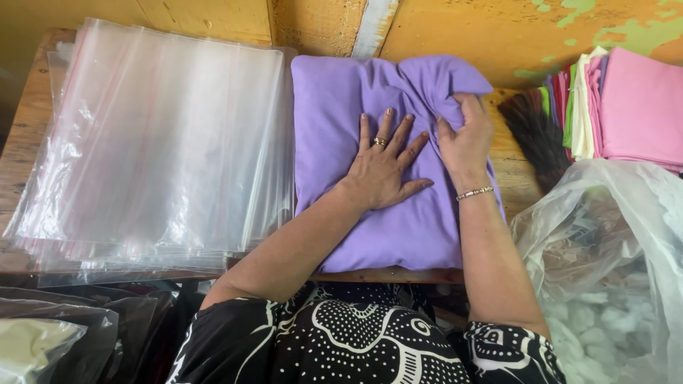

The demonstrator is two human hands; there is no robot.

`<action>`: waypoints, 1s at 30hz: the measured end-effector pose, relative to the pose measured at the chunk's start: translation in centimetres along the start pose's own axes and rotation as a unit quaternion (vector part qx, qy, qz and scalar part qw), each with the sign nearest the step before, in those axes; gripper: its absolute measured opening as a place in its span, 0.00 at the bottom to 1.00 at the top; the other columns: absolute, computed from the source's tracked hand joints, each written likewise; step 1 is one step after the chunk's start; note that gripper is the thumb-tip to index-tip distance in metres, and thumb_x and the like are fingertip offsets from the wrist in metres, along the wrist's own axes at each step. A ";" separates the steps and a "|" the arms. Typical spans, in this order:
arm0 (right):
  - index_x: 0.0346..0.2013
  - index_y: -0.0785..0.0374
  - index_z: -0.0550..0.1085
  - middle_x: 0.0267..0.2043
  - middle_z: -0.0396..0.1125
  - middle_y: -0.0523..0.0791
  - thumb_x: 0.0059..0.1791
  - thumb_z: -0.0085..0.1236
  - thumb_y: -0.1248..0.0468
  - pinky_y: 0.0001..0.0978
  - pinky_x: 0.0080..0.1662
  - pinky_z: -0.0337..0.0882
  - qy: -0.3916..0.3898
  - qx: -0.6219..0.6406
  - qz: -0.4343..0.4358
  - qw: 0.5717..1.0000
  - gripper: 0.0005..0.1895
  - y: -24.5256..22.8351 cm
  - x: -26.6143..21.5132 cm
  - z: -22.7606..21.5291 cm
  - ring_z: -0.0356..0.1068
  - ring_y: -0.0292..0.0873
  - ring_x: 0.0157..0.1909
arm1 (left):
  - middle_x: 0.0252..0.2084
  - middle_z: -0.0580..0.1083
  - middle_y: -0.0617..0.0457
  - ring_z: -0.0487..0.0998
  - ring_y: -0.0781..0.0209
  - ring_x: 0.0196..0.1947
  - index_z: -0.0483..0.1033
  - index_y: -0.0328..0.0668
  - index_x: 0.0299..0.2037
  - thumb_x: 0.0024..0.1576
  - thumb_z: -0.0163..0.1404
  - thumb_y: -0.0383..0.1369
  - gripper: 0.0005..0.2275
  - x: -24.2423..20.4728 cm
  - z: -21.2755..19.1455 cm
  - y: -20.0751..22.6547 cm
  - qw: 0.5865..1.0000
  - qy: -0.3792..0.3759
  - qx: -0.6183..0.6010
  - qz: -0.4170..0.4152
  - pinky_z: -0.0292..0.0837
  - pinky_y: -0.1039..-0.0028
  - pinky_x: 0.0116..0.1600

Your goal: The person stuffs a purple pillowcase with white cotton-like filling by hand, then smooths and shapes the pillow. They use a small brush to pat and flatten the surface, ensuring even distribution of the filling.

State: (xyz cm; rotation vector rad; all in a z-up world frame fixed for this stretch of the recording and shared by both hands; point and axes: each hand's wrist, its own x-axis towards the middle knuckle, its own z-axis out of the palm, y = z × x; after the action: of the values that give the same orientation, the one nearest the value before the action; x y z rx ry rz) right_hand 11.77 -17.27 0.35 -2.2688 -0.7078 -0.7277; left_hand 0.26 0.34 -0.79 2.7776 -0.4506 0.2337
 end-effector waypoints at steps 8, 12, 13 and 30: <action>0.61 0.67 0.70 0.57 0.61 0.65 0.54 0.62 0.47 0.73 0.56 0.50 -0.112 -0.283 0.068 0.950 0.30 -0.6 3.5 -2.9 0.53 0.74 0.60 | 0.80 0.43 0.47 0.34 0.30 0.77 0.48 0.57 0.77 0.61 0.31 0.67 0.38 0.0 0.6 -0.6 0.997 0.026 0.051 -0.043 0.26 0.27 0.72; 0.73 0.64 0.63 0.72 0.54 0.68 0.60 0.40 0.43 0.81 0.64 0.42 -0.260 -0.209 0.086 0.939 0.35 -11.6 0.9 -2.9 0.42 0.78 0.73 | 0.81 0.40 0.49 0.31 0.29 0.78 0.50 0.56 0.77 0.60 0.34 0.66 0.38 1.0 0.9 -0.9 0.995 -0.071 0.013 -0.067 0.21 0.28 0.74; 0.73 0.64 0.63 0.72 0.54 0.68 0.60 0.40 0.43 0.81 0.64 0.42 -0.260 -0.209 0.087 0.939 0.35 -10.1 0.1 -1.7 0.42 0.78 0.73 | 0.81 0.40 0.49 0.31 0.29 0.78 0.50 0.56 0.77 0.60 0.34 0.66 0.38 1.2 1.1 -1.0 0.995 -0.071 0.013 -0.066 0.21 0.28 0.74; 0.61 0.70 0.68 0.62 0.61 0.53 0.47 0.50 0.66 0.58 0.56 0.67 -0.145 -0.391 0.401 0.815 0.27 15.2 -3.2 -5.6 0.57 0.60 0.62 | 0.79 0.44 0.48 0.32 0.29 0.76 0.57 0.52 0.73 0.59 0.22 0.66 0.39 0.4 -0.1 -0.4 0.999 -0.021 0.028 -0.005 0.22 0.24 0.69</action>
State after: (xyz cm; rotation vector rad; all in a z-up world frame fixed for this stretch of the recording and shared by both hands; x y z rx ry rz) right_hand 17.66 -32.02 -4.33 -3.0819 0.5948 -0.2427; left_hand 0.77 0.66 -0.75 2.8439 -0.4475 0.1882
